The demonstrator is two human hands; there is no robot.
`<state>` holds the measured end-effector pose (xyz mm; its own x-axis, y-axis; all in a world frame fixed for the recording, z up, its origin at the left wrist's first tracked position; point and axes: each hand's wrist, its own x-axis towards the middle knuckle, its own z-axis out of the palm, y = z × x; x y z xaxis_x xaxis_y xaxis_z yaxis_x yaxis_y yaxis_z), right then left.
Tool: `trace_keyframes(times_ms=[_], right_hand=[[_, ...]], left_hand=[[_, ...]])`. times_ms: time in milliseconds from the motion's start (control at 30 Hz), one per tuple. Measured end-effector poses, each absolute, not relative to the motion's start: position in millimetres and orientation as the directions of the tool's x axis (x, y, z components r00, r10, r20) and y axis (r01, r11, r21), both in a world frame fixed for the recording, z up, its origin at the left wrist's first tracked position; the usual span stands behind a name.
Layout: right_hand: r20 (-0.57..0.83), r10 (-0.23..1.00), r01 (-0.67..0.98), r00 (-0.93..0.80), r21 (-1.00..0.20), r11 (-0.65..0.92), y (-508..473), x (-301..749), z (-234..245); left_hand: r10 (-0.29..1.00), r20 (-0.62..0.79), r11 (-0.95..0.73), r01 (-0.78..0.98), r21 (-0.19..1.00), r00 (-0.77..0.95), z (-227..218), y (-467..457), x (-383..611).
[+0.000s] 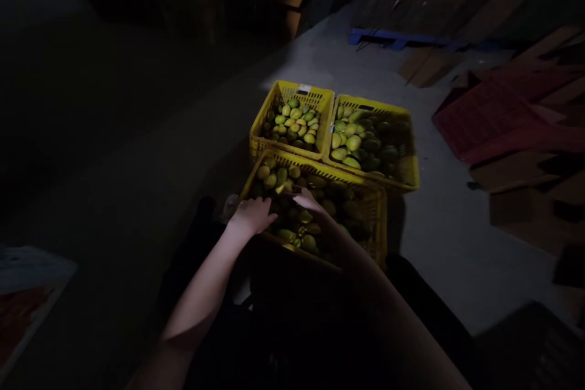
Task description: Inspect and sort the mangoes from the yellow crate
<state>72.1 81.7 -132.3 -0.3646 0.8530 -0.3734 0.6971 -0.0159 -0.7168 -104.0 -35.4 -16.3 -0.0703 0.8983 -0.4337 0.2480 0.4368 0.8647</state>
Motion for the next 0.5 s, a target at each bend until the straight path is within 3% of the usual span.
trace_keyframes(times_ms=[200,300,500], right_hand=[[-0.336,0.821,0.395,-0.462,-0.906,-0.148,40,105,-72],[-0.232,0.826,0.061,-0.513,-0.97,-0.235,24,131,-33],[-0.037,0.95,-0.297,-0.309,-0.946,-0.133,0,160,26]], left_hand=[[0.894,-0.446,0.386,0.449,0.806,0.032,-38,-32,-85],[0.886,-0.462,0.383,0.481,0.788,0.05,-60,-42,-64],[0.851,-0.52,0.412,0.519,0.749,0.076,-109,-45,-36]])
